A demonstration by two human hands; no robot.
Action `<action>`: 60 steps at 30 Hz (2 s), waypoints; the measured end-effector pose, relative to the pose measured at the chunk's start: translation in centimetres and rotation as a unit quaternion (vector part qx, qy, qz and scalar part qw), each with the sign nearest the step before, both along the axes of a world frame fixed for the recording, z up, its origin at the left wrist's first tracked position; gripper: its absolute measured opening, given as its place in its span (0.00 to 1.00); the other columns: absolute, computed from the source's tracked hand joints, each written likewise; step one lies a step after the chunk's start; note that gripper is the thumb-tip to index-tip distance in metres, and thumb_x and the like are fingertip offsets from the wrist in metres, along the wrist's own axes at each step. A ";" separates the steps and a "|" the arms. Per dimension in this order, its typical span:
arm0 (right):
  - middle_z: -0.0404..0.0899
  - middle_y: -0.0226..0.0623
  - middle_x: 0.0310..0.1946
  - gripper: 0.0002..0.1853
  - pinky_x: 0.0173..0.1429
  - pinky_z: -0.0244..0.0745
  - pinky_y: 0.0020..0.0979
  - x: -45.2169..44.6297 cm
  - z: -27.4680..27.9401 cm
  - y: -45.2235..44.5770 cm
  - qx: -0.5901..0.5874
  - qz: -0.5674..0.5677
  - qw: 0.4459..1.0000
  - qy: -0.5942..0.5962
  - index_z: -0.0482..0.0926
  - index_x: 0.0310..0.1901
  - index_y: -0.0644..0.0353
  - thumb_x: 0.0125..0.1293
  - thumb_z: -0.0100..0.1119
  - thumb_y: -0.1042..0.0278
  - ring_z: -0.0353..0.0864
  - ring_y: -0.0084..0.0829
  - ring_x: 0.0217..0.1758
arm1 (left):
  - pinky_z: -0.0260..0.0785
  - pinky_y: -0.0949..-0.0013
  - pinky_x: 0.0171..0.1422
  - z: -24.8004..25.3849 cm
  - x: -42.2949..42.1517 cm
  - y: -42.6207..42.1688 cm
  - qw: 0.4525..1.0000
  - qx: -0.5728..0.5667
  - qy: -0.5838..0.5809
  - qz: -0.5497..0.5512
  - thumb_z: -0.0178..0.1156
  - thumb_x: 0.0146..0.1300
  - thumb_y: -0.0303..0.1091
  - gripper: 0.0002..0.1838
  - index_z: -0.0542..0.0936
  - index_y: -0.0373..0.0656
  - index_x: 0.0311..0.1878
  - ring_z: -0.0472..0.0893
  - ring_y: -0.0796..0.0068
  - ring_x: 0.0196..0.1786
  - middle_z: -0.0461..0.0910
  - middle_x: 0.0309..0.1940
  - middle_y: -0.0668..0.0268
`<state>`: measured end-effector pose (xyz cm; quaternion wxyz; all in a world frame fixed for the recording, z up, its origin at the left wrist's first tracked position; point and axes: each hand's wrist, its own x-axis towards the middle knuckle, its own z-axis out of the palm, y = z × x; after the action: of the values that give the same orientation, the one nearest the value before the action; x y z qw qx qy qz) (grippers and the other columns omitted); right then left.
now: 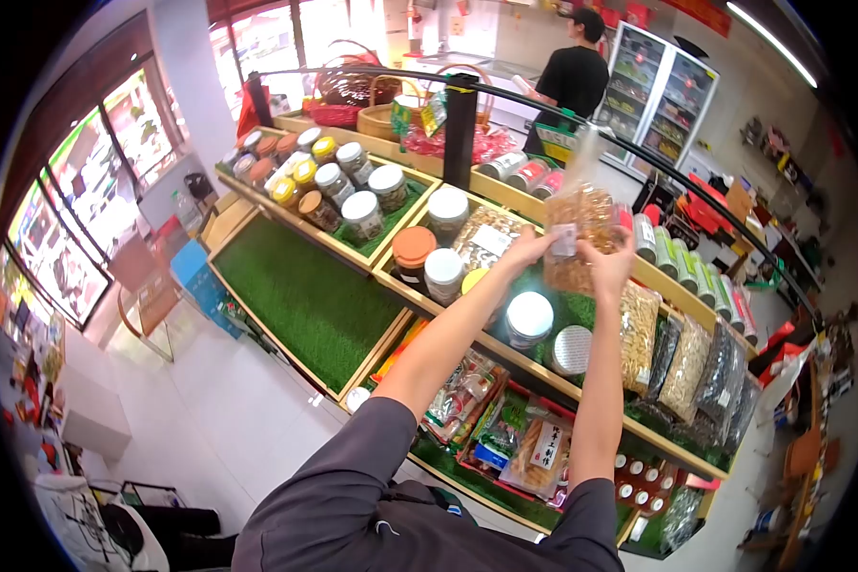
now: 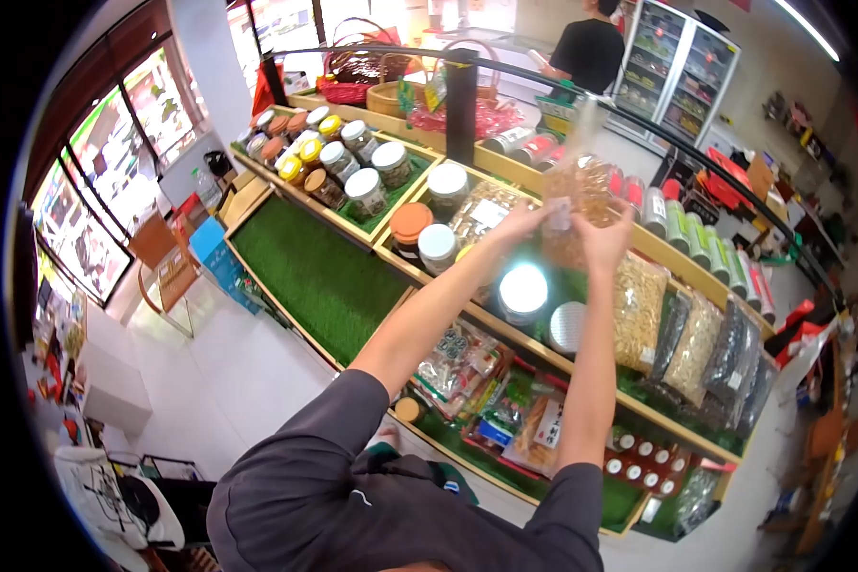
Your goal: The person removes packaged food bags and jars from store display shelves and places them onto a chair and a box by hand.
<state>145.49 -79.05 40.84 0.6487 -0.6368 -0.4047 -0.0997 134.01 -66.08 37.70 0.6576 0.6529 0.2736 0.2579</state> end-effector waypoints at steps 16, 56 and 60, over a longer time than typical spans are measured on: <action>0.66 0.47 0.60 0.40 0.63 0.65 0.36 -37.0 9.2 0.3 -0.035 0.387 0.903 0.185 0.55 0.68 0.59 0.54 0.64 0.73 0.70 0.38 0.60 | 0.59 0.67 0.67 4.5 -41.4 -4.4 0.926 0.081 -0.321 0.179 0.65 0.59 0.42 0.39 0.58 0.35 0.67 0.69 0.70 0.61 0.68 0.60 0.60; 0.64 0.42 0.63 0.37 0.63 0.62 0.27 -112.8 -16.9 37.7 -0.453 0.765 0.420 0.182 0.47 0.71 0.65 0.65 0.56 0.71 0.67 0.29 0.61 | 0.62 0.71 0.61 -14.3 -110.3 8.2 0.574 -0.210 -0.185 0.769 0.52 0.68 0.51 0.30 0.64 0.36 0.62 0.71 0.76 0.56 0.72 0.55 0.60; 0.68 0.42 0.59 0.36 0.62 0.64 0.29 -119.1 -19.2 41.2 -0.474 0.755 0.408 0.195 0.48 0.70 0.66 0.64 0.56 0.72 0.70 0.29 0.59 | 0.62 0.71 0.61 -16.9 -116.5 11.2 0.582 -0.196 -0.166 0.772 0.52 0.68 0.50 0.30 0.63 0.36 0.63 0.70 0.76 0.57 0.72 0.55 0.60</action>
<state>26.36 -37.82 21.62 0.1169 -0.2811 -0.5670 0.7654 17.50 -54.86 20.80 0.3571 -0.0028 0.6044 0.7121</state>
